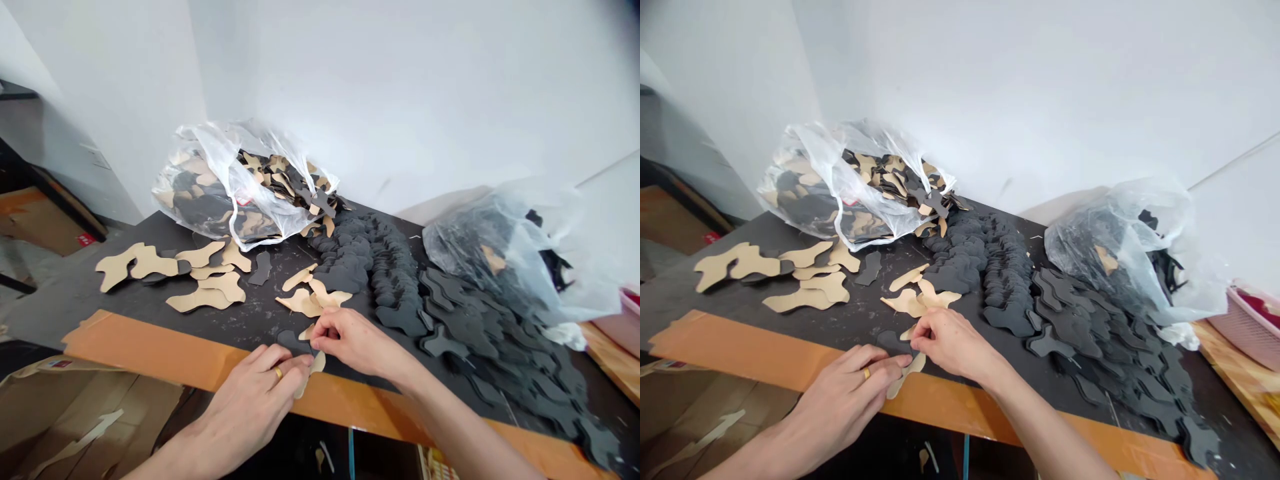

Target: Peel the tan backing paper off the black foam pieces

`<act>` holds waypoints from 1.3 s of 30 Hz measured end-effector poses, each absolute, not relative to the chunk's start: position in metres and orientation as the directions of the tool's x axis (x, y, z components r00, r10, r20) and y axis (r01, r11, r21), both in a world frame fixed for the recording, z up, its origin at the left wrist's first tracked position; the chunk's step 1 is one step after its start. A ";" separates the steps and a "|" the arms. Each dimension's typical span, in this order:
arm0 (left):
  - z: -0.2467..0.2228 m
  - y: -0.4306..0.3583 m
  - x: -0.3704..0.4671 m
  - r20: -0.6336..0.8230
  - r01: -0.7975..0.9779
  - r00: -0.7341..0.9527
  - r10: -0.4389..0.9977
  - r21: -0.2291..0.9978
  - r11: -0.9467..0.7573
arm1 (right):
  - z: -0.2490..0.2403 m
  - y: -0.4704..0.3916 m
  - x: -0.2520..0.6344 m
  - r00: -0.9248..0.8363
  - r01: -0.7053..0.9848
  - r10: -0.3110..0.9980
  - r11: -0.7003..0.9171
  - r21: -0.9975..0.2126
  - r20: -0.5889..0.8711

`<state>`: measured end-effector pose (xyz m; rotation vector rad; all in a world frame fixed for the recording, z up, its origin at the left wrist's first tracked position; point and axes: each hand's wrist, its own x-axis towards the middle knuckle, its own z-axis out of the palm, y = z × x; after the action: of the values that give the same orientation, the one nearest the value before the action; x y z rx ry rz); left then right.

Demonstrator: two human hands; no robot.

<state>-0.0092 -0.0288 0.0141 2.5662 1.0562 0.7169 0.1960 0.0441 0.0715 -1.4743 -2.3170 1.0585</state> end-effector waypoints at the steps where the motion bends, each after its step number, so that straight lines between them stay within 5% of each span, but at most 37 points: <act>1: 0.014 -0.028 -0.009 0.339 0.579 0.622 0.706 0.409 -0.706 | 0.071 0.044 0.196 -0.480 0.713 0.854 0.247 -0.657 -0.200; 7: 0.016 -0.026 -0.007 0.309 0.590 0.681 0.664 0.306 -0.747 | 0.071 0.043 0.193 -0.454 0.732 0.870 0.243 -0.637 -0.190; 17: 0.018 -0.029 -0.005 0.242 0.602 0.689 0.683 0.333 -0.725 | 0.076 0.039 0.193 -0.418 0.764 0.885 0.223 -0.605 -0.202; 27: 0.018 -0.026 -0.003 0.290 0.594 0.680 0.674 0.322 -0.738 | 0.080 0.023 0.196 -0.506 0.815 0.858 0.442 -0.376 -0.089; 34: 0.015 -0.027 -0.006 0.284 0.596 0.682 0.674 0.319 -0.737 | 0.069 0.025 0.210 -0.383 0.768 0.923 0.336 -0.546 0.029; 39: 0.012 -0.028 -0.006 0.309 0.589 0.687 0.658 0.293 -0.753 | 0.059 0.028 0.214 -0.407 0.667 0.910 0.234 -0.707 -0.084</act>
<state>-0.0063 -0.0277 0.0120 2.7262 1.0165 0.5994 0.2143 0.0278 0.0594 -1.4584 -2.1667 0.9718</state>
